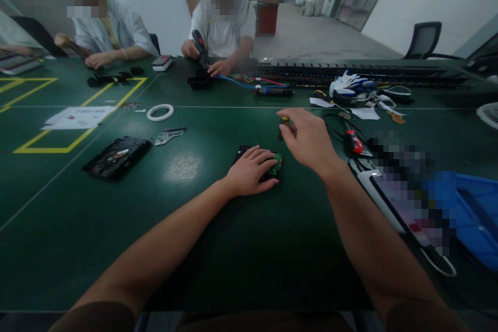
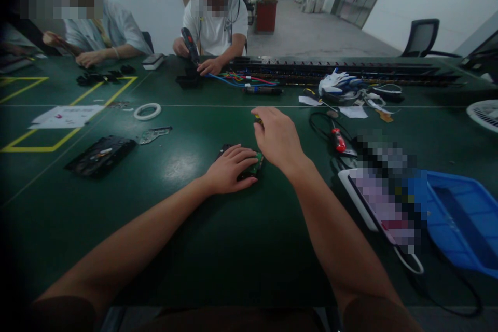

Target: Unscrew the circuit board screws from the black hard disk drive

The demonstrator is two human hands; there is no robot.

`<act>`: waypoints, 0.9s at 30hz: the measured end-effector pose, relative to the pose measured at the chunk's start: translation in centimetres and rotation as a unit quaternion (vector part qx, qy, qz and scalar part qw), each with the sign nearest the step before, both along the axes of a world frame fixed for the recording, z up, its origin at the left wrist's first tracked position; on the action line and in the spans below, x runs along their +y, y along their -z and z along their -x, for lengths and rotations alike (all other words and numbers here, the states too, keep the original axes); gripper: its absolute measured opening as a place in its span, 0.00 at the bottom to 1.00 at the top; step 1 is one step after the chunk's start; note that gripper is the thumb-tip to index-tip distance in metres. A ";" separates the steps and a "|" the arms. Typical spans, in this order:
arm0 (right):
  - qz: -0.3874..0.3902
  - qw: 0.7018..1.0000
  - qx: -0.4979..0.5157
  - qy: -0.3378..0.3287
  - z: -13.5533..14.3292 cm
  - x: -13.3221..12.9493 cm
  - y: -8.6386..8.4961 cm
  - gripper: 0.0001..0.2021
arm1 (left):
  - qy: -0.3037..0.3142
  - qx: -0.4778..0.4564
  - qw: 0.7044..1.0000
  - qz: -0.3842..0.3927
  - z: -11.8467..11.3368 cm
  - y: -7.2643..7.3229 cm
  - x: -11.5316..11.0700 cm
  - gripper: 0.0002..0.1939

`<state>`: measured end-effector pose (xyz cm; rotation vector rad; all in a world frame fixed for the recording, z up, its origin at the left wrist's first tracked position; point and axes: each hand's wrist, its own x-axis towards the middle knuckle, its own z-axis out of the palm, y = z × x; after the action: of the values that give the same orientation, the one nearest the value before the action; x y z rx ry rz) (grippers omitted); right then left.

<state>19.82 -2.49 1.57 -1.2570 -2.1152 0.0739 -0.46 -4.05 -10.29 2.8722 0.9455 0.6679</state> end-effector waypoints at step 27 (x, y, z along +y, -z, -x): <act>0.036 0.999 -0.007 -0.035 -0.1 -0.1 -0.3 0.15 | -0.002 -0.003 1.000 0.000 0.1 0.0 -0.1 0.29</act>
<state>19.88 -2.55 1.86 -1.2271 -2.1853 0.1730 -0.52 -4.11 -10.31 2.8666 0.9518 0.6770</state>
